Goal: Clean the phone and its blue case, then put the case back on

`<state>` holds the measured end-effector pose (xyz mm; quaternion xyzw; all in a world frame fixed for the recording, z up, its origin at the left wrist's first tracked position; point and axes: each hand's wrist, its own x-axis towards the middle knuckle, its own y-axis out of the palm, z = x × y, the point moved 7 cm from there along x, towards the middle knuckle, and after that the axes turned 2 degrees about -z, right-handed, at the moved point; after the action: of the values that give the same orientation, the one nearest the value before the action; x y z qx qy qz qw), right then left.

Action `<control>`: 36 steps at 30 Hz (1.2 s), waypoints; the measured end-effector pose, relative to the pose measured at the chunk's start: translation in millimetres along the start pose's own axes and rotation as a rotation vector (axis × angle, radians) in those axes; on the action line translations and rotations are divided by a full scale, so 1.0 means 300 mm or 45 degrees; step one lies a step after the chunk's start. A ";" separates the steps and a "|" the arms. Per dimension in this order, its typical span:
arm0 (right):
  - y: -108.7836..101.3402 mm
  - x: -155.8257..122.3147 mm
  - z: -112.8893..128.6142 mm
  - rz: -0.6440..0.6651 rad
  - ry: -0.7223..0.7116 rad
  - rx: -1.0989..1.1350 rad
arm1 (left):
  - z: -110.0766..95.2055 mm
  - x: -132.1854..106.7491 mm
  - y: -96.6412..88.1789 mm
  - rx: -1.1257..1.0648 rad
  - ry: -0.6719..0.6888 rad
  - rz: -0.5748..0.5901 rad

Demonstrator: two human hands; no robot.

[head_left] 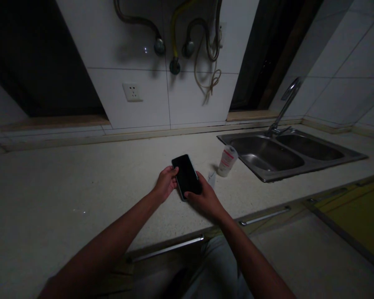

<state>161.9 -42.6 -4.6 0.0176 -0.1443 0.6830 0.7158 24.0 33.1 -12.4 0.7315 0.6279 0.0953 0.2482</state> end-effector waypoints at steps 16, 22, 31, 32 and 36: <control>0.008 -0.008 0.009 0.072 -0.067 -0.174 | -0.085 0.058 -0.090 0.527 0.211 -0.126; 0.000 -0.015 0.010 -0.017 -0.109 -0.380 | -0.082 0.077 -0.111 0.527 0.181 -0.128; 0.039 -0.022 -0.003 0.139 -0.201 -0.496 | -0.065 0.083 -0.115 0.620 0.125 -0.121; 0.039 -0.022 -0.003 0.140 -0.201 -0.500 | -0.064 0.082 -0.112 0.683 0.123 -0.109; 0.040 -0.025 0.002 0.154 -0.187 -0.529 | -0.104 0.066 -0.083 1.204 0.350 -0.091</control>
<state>149.9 -49.3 -7.8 -0.0892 -0.3343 0.6773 0.6493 -7.8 62.2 -1.0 0.7227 0.6540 -0.1128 -0.1929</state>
